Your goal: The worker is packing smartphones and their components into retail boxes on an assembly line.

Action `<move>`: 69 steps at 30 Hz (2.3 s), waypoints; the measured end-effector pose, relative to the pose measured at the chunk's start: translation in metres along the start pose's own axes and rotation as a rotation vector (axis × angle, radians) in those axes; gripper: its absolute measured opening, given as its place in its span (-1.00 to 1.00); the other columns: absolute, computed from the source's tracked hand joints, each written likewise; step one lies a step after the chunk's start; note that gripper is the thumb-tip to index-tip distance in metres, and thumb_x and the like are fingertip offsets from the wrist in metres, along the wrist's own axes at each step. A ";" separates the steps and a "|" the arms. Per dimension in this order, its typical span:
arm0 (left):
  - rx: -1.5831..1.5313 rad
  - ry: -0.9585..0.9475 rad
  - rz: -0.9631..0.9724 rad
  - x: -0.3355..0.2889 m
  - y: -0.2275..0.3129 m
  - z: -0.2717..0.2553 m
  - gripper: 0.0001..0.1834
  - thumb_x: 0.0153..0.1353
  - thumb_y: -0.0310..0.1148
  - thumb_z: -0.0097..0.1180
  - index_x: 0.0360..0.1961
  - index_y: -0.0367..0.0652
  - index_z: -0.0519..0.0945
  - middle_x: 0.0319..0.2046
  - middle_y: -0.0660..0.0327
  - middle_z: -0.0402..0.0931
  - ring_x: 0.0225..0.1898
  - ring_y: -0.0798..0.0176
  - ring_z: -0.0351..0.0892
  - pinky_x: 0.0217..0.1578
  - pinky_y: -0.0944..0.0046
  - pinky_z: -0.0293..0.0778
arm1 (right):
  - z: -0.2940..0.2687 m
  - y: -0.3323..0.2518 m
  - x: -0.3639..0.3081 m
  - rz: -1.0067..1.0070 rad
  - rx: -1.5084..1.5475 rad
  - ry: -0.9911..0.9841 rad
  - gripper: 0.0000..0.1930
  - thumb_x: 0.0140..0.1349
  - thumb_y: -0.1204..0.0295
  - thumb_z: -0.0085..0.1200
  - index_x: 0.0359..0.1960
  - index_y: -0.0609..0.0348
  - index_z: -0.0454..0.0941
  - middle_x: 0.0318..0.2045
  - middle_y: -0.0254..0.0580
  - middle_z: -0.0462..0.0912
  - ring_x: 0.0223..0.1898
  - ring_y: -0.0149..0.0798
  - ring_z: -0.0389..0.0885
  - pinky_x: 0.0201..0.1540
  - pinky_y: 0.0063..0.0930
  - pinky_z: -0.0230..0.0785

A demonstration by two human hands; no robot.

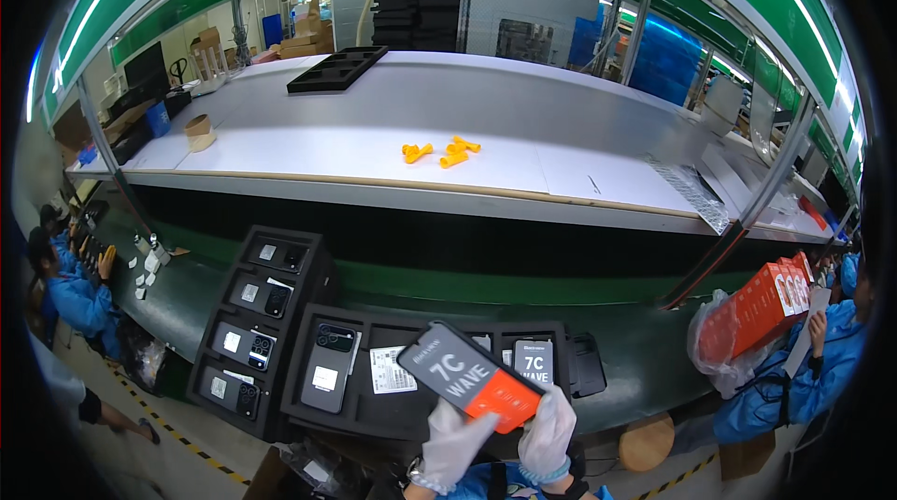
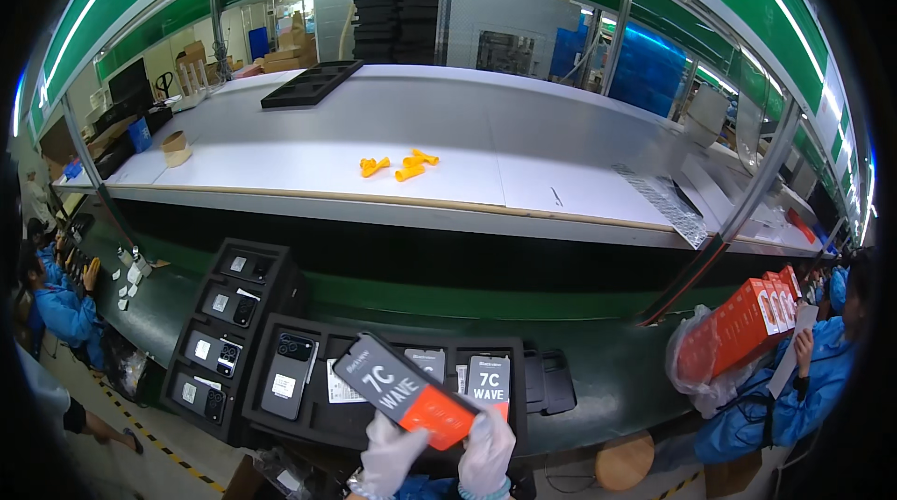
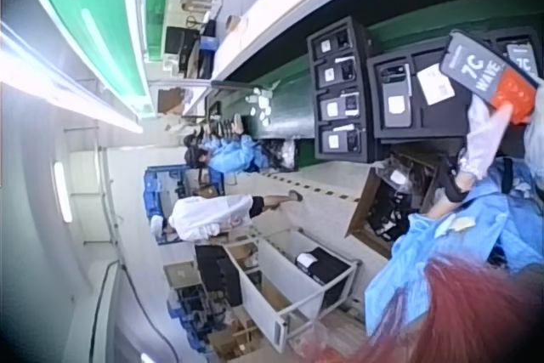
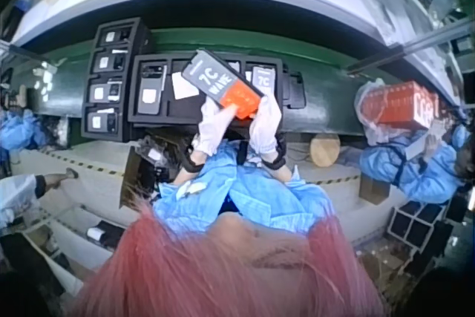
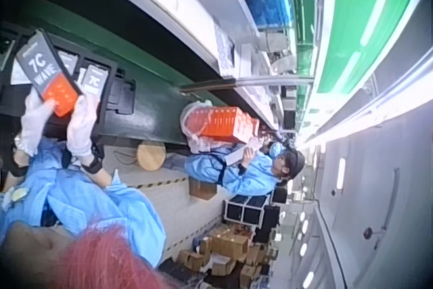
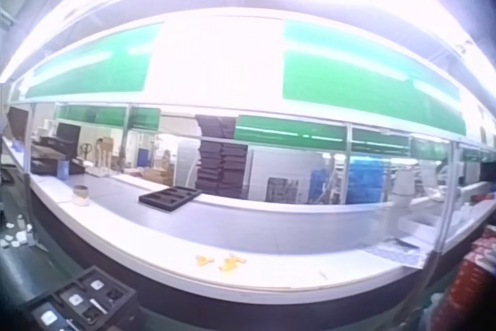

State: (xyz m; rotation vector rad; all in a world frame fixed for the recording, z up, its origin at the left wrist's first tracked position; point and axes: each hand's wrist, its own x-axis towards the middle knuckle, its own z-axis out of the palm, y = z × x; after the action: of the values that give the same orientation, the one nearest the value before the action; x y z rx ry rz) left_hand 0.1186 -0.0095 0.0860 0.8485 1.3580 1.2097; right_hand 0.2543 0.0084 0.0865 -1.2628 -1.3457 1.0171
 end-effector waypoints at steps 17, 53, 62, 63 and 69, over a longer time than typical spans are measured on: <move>-0.484 -0.005 -0.075 -0.005 -0.036 -0.074 -0.37 0.16 -0.57 0.06 0.23 -0.28 0.08 0.02 -0.14 0.40 -0.08 -0.15 0.59 -0.10 0.01 0.63 | -0.026 0.026 0.024 -0.078 0.049 -0.399 -0.55 0.44 0.29 -0.30 0.16 0.42 0.35 0.07 0.09 0.52 0.05 -0.15 0.53 0.22 -0.33 0.22; 1.410 0.728 -0.056 0.078 -0.047 -0.176 -0.19 -0.58 0.06 0.56 -0.31 -0.24 0.50 -0.37 0.04 0.56 -0.21 -0.02 0.55 -0.18 0.10 0.50 | -0.098 0.246 0.094 0.324 -1.186 -0.097 -0.15 0.02 0.18 0.21 0.34 0.09 0.06 0.07 0.17 0.37 0.07 0.14 0.43 0.02 0.03 0.37; 0.889 0.664 0.072 0.067 -0.042 -0.169 -0.22 -0.41 -0.21 0.55 -0.14 -0.35 0.43 -0.33 -0.07 0.57 -0.23 -0.06 0.61 -0.18 0.15 0.52 | -0.096 0.281 0.117 0.164 -1.074 0.156 -0.17 -0.08 -0.05 0.25 0.25 -0.02 0.25 0.11 0.17 0.35 0.12 0.15 0.35 0.10 -0.04 0.28; 0.839 0.673 0.109 0.060 -0.033 -0.164 -0.28 -0.32 -0.33 0.50 -0.10 -0.37 0.42 -0.31 -0.07 0.58 -0.25 -0.04 0.61 -0.19 0.20 0.51 | -0.096 0.279 0.121 0.244 -1.070 0.132 -0.17 -0.08 -0.05 0.26 0.26 -0.12 0.26 0.09 0.21 0.36 0.10 0.16 0.37 0.09 -0.05 0.30; 0.394 0.427 0.080 0.045 -0.033 -0.206 -0.61 -0.06 -0.44 0.31 -0.16 -0.37 0.59 -0.27 0.12 0.61 -0.32 0.36 0.58 -0.27 0.36 0.49 | -0.108 0.241 0.126 0.201 -0.882 0.149 -0.16 -0.05 0.02 0.28 0.32 -0.24 0.21 -0.01 0.27 0.43 0.00 0.19 0.42 0.05 -0.07 0.32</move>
State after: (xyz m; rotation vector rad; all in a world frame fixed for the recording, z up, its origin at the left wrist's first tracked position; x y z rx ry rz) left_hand -0.0850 -0.0145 0.0233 0.9565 1.9697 1.2494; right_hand 0.4036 0.1536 -0.1183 -2.1055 -1.6327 0.4155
